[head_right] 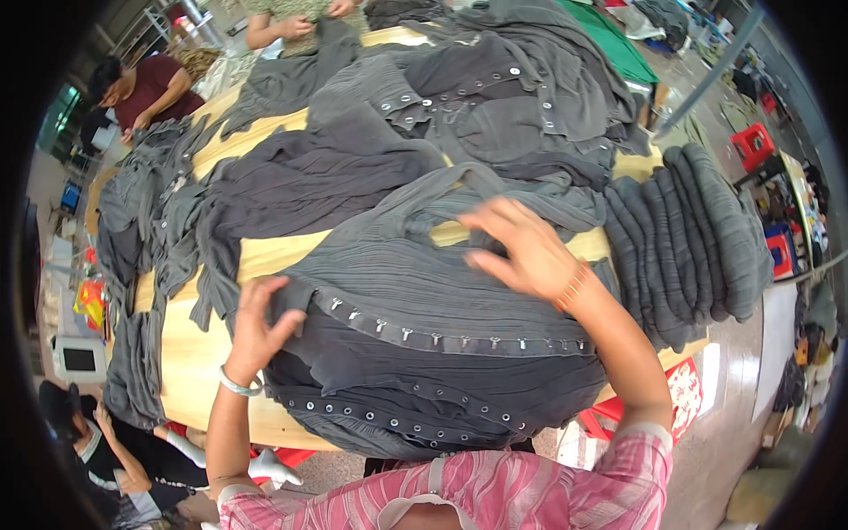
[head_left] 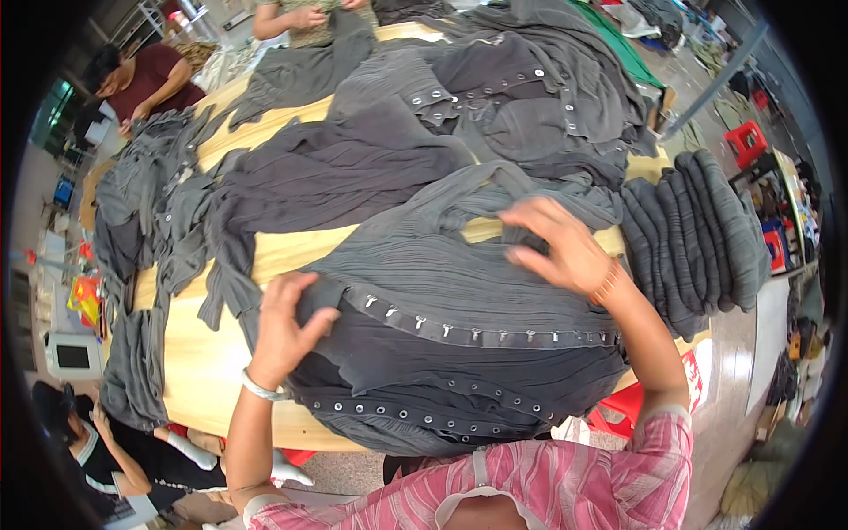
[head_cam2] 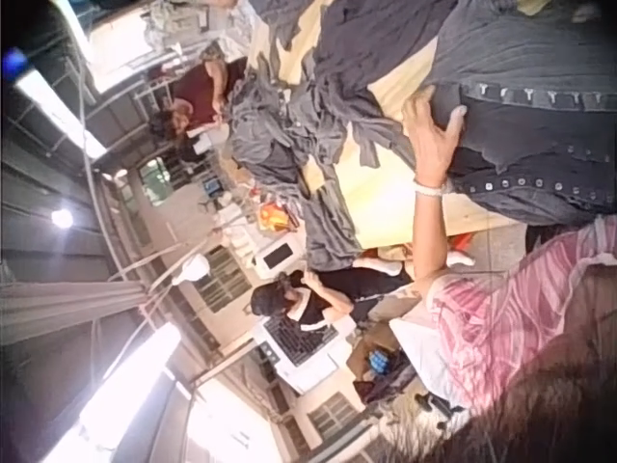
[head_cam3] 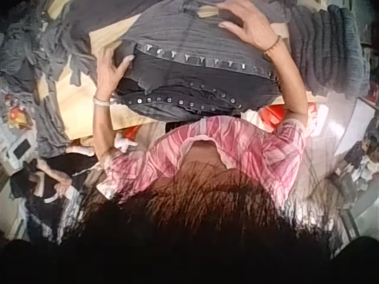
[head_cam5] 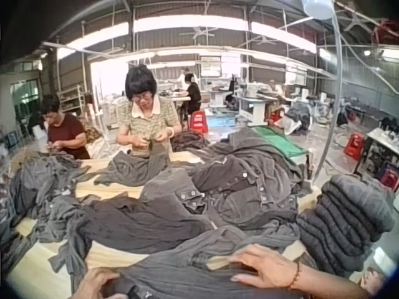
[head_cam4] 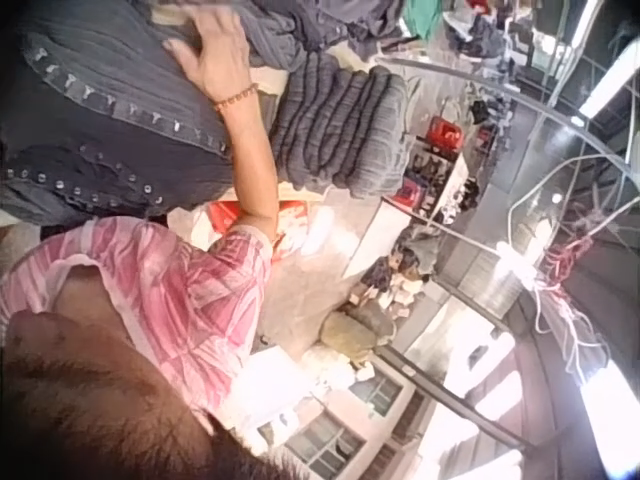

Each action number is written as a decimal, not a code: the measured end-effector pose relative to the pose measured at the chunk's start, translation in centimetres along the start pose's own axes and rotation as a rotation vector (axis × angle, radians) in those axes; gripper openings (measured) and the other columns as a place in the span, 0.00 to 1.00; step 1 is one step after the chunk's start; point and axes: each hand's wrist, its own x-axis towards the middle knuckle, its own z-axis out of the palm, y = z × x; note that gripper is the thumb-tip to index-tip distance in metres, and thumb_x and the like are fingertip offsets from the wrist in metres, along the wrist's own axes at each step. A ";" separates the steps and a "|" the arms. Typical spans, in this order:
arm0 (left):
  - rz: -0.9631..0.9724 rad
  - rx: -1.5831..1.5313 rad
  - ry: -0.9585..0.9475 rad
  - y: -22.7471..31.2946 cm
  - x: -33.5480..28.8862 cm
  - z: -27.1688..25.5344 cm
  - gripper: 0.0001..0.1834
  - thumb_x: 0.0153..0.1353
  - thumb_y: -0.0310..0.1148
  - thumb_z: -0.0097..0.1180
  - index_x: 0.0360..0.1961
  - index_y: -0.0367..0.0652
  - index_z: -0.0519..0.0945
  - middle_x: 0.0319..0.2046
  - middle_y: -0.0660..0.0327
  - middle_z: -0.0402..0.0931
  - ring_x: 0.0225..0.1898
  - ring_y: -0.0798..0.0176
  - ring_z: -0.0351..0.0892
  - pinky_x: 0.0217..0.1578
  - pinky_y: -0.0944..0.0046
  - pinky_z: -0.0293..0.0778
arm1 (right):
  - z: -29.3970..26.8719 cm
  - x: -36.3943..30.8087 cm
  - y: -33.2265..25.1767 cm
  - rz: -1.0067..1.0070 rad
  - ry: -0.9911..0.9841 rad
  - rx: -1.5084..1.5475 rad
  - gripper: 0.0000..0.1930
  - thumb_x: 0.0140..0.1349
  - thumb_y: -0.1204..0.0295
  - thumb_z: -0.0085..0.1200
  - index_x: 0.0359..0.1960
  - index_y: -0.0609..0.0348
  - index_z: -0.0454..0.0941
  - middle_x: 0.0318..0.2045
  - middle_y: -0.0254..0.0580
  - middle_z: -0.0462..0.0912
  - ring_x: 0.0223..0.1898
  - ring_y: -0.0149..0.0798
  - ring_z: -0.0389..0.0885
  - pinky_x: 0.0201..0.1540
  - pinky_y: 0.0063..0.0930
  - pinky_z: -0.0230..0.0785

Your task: Sorting and folding grey fabric garments on a large wooden table.

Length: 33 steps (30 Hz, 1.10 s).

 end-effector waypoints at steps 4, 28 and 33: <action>0.093 0.238 -0.045 1.1 -1.6 1.1 0.33 0.49 0.39 0.72 0.56 0.41 0.75 0.48 0.52 0.73 0.49 0.46 0.72 0.51 0.50 0.68 | -1.2 -7.8 -3.9 0.054 -0.087 -0.016 0.32 0.48 0.55 0.70 0.55 0.54 0.78 0.45 0.43 0.76 0.46 0.49 0.74 0.51 0.40 0.67; -0.221 -0.048 0.077 -1.5 1.1 -1.6 0.08 0.62 0.23 0.55 0.41 0.33 0.81 0.32 0.50 0.82 0.34 0.55 0.82 0.40 0.62 0.74 | -2.3 -14.4 -1.4 0.252 0.136 -0.258 0.10 0.59 0.79 0.54 0.41 0.54 0.81 0.32 0.46 0.77 0.34 0.52 0.80 0.37 0.40 0.74; -0.176 -0.014 0.199 -1.0 3.7 -2.9 0.08 0.62 0.21 0.53 0.42 0.35 0.79 0.34 0.49 0.80 0.37 0.50 0.81 0.42 0.61 0.73 | -7.3 -8.1 2.1 0.286 0.571 -0.165 0.13 0.59 0.83 0.52 0.45 0.60 0.80 0.35 0.48 0.81 0.34 0.50 0.82 0.39 0.35 0.74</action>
